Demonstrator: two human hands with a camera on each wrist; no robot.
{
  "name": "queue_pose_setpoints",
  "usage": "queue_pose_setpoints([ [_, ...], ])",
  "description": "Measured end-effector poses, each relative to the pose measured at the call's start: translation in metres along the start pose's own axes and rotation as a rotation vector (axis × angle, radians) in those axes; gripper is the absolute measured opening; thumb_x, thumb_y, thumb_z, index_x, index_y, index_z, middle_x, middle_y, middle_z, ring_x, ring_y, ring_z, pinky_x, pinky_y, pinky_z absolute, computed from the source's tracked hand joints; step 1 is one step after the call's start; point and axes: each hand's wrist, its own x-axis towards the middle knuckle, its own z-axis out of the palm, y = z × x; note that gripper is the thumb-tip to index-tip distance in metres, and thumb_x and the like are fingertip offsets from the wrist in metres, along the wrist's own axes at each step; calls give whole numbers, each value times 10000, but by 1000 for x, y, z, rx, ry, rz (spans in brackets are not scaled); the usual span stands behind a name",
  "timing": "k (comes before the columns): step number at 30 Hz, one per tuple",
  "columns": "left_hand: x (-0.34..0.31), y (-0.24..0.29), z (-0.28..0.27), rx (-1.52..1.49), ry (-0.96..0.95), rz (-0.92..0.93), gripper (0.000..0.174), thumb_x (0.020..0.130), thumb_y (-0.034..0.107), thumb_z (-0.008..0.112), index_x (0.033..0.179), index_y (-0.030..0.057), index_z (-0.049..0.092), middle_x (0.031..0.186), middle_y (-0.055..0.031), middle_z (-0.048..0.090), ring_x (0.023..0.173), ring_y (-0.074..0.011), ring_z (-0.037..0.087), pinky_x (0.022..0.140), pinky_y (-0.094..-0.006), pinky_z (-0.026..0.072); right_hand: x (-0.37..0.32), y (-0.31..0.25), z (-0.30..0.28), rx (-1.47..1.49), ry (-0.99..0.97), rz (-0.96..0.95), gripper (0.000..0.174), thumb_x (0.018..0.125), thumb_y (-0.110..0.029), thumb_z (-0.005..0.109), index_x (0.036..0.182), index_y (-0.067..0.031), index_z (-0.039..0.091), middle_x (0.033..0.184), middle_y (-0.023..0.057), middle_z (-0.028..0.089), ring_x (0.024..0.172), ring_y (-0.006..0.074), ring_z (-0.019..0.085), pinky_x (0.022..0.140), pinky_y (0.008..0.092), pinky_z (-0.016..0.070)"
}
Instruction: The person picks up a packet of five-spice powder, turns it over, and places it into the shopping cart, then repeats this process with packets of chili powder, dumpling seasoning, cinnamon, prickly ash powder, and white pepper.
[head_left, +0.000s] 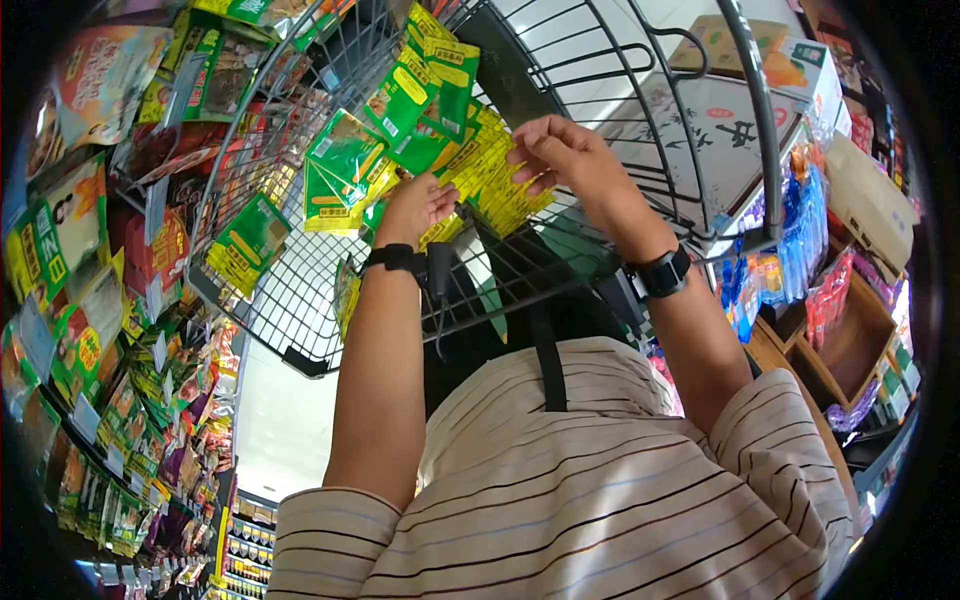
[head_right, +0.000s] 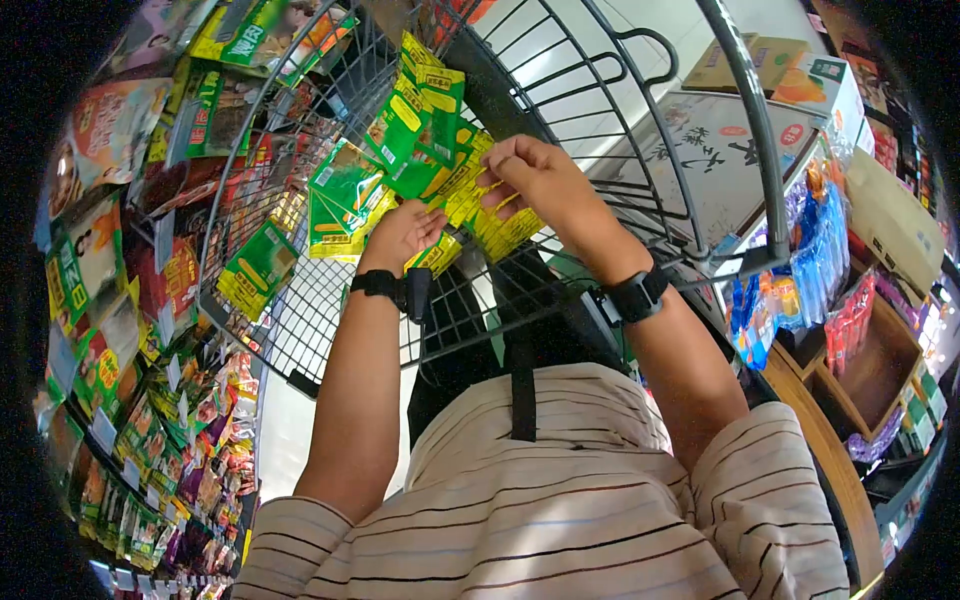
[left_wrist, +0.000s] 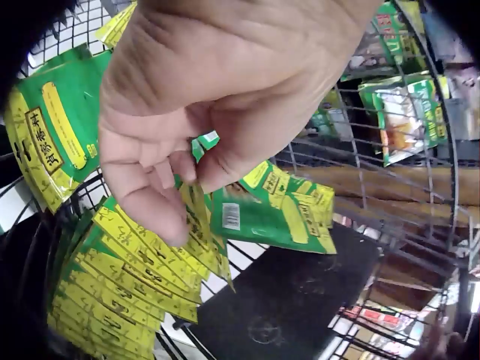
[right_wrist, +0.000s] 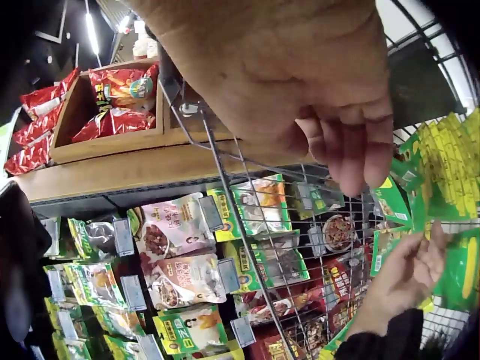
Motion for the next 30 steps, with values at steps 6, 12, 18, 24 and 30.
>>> queue_pose_setpoints([
  [6, -92, 10, -1, -21, -141, 141, 236, 912, 143, 577, 1107, 13, 549, 1060, -154, 661, 920, -234, 676, 743, -310, 538, -13, 16, 16, -421, -80, -383, 378, 939, -202, 638, 1252, -8, 556, 1184, 108, 625, 1069, 207, 620, 935, 319, 492],
  [12, -183, -3, -9, 37, -265, 232, 250, 900, 157, 541, 1108, 21, 574, 1028, -111, 675, 864, -197, 666, 686, -317, 528, -54, 33, 64, -1043, -152, -696, 572, 761, -162, 757, 1279, -26, 555, 1223, 193, 605, 1136, 343, 589, 961, 395, 481],
  [18, -267, -8, -19, 136, -259, 429, 266, 957, 244, 571, 1106, 24, 559, 1030, -121, 663, 863, -196, 666, 669, -314, 520, -83, 20, 105, -1092, -36, -751, 189, 844, -122, 651, 1017, -48, 644, 927, 151, 681, 891, 368, 645, 765, 432, 527],
  [24, -315, 8, -62, 881, 277, 1316, 479, 961, 372, 614, 1261, 7, 535, 1181, -138, 610, 1106, -252, 600, 937, -369, 473, -116, -45, 127, -860, -330, -454, 290, 958, -262, 593, 1136, -43, 660, 867, 136, 693, 818, 200, 664, 739, 364, 511],
  [30, -364, 7, -82, 792, 54, 1086, 419, 959, 342, 631, 1243, 38, 579, 1143, -82, 598, 1090, -190, 554, 962, -329, 433, -144, -94, 152, -673, -538, -405, 363, 959, -312, 641, 1104, 18, 681, 958, 9, 708, 893, 54, 577, 817, 248, 465],
])
